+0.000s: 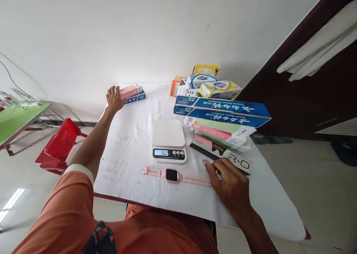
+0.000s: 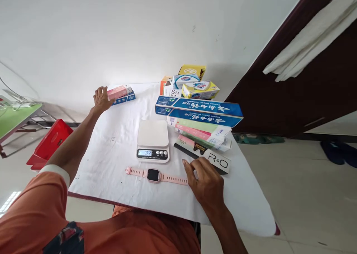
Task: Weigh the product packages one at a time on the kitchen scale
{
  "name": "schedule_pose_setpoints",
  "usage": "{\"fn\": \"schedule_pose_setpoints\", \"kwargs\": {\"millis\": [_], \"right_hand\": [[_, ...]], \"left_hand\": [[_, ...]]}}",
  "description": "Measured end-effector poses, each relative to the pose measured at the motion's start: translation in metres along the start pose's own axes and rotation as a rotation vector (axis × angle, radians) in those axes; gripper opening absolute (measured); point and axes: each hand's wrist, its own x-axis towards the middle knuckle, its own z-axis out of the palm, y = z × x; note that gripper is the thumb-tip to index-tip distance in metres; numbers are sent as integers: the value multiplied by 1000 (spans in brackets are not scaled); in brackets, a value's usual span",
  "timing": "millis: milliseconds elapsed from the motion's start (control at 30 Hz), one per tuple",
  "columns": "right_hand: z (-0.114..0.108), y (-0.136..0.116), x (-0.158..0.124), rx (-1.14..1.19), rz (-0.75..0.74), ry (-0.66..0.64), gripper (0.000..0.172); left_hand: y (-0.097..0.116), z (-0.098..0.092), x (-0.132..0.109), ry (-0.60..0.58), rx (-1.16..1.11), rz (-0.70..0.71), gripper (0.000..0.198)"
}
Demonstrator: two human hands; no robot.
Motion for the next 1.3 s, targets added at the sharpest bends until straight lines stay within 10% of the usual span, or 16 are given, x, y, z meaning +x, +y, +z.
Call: {"fn": "schedule_pose_setpoints", "kwargs": {"millis": [167, 400, 800, 1000, 1300], "right_hand": [[1, 3, -24, 129, 76, -100, 35], [-1, 10, -28, 175, 131, -151, 38], [7, 11, 4, 595, 201, -435, 37], [7, 12, 9, 703, 333, -436, 39], [5, 9, 12, 721, 387, -422, 39]], "left_hand": [[-3, 8, 25, -158, 74, -87, 67], [-6, -13, 22, -89, -69, -147, 61], [17, -92, -120, -89, -306, 243, 57], [58, -82, -176, -242, -402, 470, 47], [97, -27, -169, -399, -414, 578, 48]]}}
